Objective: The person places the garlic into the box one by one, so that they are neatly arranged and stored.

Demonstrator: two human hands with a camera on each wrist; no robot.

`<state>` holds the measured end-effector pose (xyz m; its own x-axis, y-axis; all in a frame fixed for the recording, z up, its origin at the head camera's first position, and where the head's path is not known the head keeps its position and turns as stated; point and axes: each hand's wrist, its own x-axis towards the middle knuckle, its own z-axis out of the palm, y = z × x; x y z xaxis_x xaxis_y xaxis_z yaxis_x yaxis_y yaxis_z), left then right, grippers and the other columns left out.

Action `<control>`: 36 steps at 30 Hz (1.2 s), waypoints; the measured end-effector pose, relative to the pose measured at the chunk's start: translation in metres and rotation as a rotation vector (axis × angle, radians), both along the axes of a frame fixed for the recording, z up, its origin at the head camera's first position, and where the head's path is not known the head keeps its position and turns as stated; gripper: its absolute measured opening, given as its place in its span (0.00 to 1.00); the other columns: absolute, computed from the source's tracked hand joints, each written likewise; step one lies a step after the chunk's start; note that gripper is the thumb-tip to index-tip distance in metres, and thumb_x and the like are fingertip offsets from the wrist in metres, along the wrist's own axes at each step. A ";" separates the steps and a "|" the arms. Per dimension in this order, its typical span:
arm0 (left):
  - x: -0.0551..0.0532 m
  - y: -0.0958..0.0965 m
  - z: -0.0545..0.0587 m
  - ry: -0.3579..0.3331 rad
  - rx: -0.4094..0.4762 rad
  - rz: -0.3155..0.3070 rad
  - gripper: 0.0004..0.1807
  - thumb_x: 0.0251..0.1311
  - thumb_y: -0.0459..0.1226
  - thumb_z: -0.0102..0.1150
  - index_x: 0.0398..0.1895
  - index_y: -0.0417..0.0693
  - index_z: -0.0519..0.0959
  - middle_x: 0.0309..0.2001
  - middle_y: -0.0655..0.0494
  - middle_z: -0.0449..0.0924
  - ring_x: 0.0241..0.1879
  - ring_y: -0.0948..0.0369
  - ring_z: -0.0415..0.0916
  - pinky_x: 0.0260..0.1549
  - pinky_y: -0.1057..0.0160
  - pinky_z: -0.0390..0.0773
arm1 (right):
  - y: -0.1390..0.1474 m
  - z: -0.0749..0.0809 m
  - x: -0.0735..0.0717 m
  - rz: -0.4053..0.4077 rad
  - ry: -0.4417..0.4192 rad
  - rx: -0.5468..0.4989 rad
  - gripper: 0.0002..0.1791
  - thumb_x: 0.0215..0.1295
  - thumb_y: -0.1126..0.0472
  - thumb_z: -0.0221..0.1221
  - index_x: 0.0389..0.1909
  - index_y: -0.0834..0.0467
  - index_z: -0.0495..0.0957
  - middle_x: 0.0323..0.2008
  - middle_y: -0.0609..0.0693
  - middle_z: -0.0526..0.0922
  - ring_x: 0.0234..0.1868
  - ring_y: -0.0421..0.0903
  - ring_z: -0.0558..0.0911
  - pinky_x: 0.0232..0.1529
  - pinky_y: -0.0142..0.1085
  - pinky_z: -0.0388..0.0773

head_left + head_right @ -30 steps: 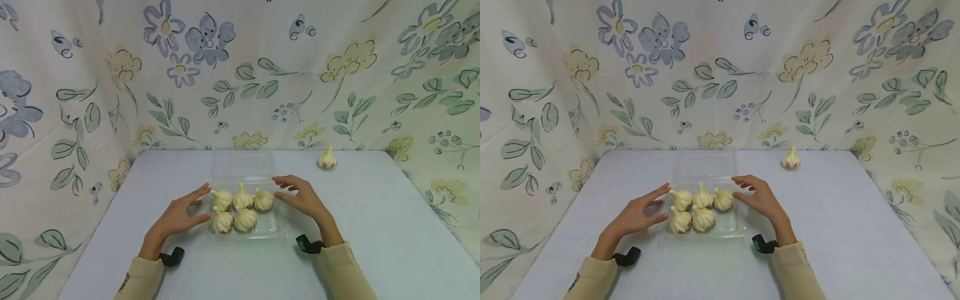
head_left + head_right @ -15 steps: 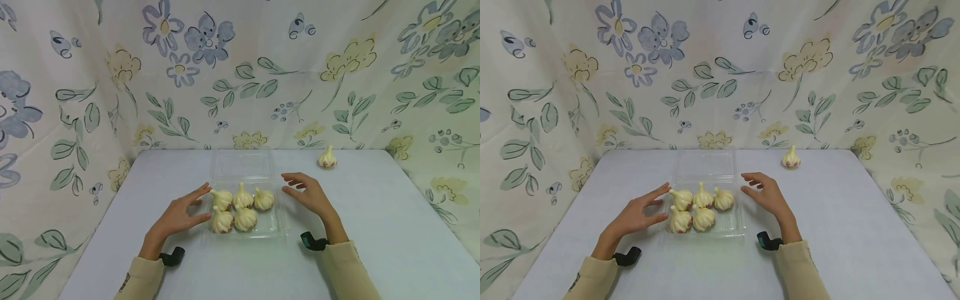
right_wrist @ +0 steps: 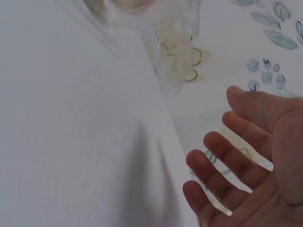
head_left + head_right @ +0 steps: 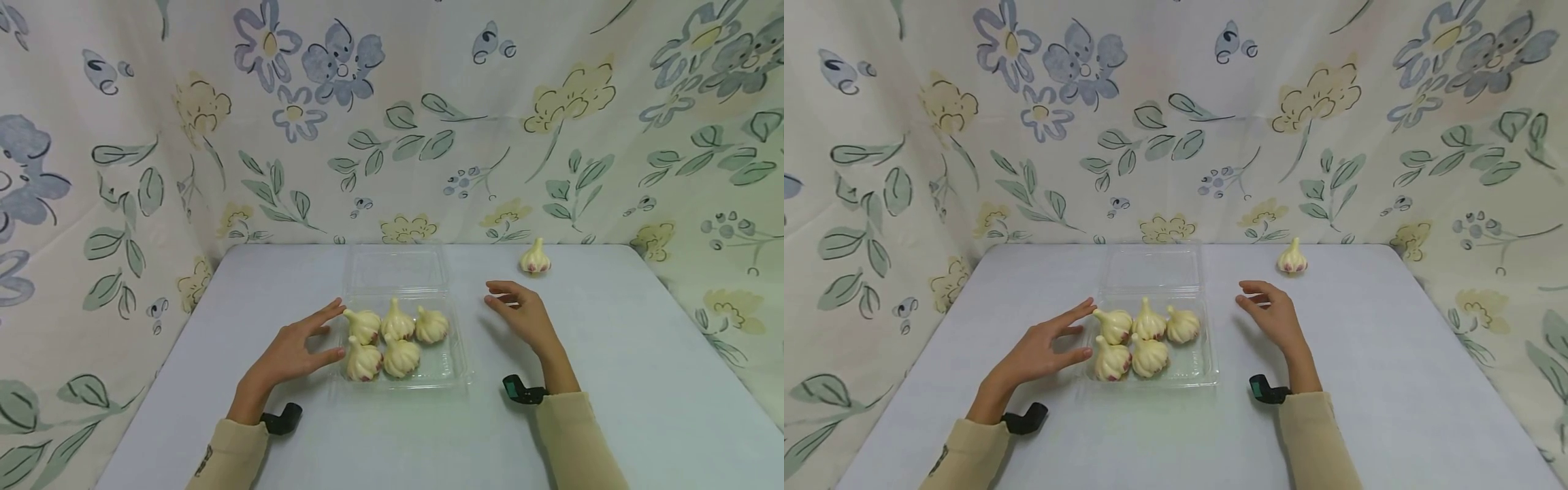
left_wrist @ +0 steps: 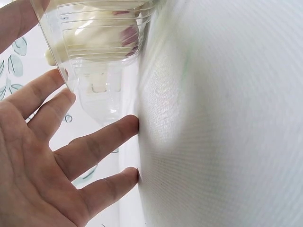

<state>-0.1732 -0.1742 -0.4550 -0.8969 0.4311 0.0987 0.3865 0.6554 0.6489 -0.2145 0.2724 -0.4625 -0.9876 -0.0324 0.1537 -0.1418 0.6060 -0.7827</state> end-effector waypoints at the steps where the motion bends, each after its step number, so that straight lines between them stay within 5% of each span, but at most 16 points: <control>1: 0.000 0.000 0.000 -0.002 0.000 0.001 0.43 0.62 0.57 0.67 0.78 0.64 0.63 0.80 0.64 0.56 0.62 0.47 0.81 0.63 0.30 0.69 | 0.002 -0.001 0.000 -0.014 -0.010 0.000 0.23 0.72 0.50 0.63 0.62 0.57 0.79 0.58 0.59 0.84 0.55 0.57 0.84 0.53 0.42 0.80; 13: 0.000 0.002 0.000 0.003 -0.004 -0.002 0.42 0.62 0.57 0.67 0.78 0.65 0.63 0.80 0.63 0.56 0.62 0.48 0.81 0.63 0.30 0.69 | 0.014 -0.013 0.000 -0.135 -0.073 -0.083 0.27 0.71 0.47 0.63 0.64 0.57 0.78 0.62 0.60 0.81 0.56 0.54 0.80 0.45 0.34 0.77; 22: -0.001 0.002 -0.001 0.007 -0.009 0.001 0.42 0.62 0.58 0.66 0.78 0.63 0.63 0.80 0.64 0.56 0.61 0.48 0.81 0.63 0.31 0.70 | 0.019 -0.020 0.001 -0.246 -0.015 -0.283 0.26 0.68 0.53 0.66 0.64 0.60 0.78 0.53 0.51 0.84 0.42 0.30 0.79 0.37 0.22 0.78; 28: 0.000 0.001 -0.001 0.006 -0.015 0.007 0.42 0.62 0.58 0.66 0.78 0.62 0.64 0.80 0.63 0.56 0.61 0.48 0.81 0.62 0.30 0.69 | 0.019 -0.027 -0.002 -0.295 0.027 -0.390 0.26 0.68 0.57 0.67 0.63 0.64 0.77 0.38 0.30 0.80 0.36 0.28 0.80 0.36 0.21 0.79; 36: 0.001 0.000 0.000 0.023 -0.014 0.004 0.42 0.62 0.58 0.66 0.78 0.63 0.64 0.80 0.62 0.57 0.61 0.47 0.82 0.62 0.30 0.70 | 0.019 -0.030 -0.003 -0.364 0.143 -0.497 0.24 0.67 0.62 0.67 0.61 0.66 0.77 0.38 0.34 0.81 0.37 0.31 0.80 0.36 0.20 0.79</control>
